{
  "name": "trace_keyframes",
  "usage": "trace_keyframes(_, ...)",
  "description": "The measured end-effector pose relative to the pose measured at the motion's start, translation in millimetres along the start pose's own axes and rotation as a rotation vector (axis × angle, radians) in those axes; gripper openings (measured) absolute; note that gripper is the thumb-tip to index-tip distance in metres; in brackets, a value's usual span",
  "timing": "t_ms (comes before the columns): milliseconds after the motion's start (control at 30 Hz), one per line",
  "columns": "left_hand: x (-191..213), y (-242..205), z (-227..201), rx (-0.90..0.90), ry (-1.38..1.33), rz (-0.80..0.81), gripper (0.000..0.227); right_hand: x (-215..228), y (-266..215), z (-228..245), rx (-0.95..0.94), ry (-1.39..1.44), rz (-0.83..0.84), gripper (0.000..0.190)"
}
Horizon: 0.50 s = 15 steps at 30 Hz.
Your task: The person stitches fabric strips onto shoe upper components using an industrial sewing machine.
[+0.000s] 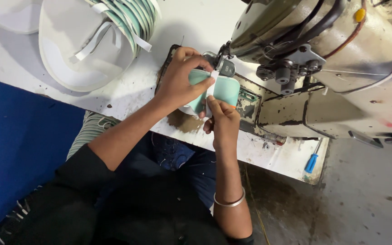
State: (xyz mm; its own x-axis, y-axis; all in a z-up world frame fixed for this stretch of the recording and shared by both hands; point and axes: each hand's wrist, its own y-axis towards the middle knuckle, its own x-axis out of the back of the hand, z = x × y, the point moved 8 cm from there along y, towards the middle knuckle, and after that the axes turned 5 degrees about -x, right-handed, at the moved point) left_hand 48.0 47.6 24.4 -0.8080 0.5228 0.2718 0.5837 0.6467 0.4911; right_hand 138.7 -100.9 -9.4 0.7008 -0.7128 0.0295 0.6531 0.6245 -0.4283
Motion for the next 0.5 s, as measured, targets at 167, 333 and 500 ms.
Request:
trace_keyframes(167,-2.3,-1.0,5.4,0.034,0.005,-0.006,0.022,0.6,0.4,-2.5,0.005,0.029,-0.02,0.028)
trace_keyframes(333,-3.2,2.2,9.5,0.025,0.01,0.005,0.021,5.1,-18.3,17.3,0.138,-0.08,-0.071,0.025)
trace_keyframes(500,-3.7,6.5,12.5,-0.012,0.046,0.038,0.02,38.0,-35.5,60.4,0.577,-0.456,-0.244,0.038)
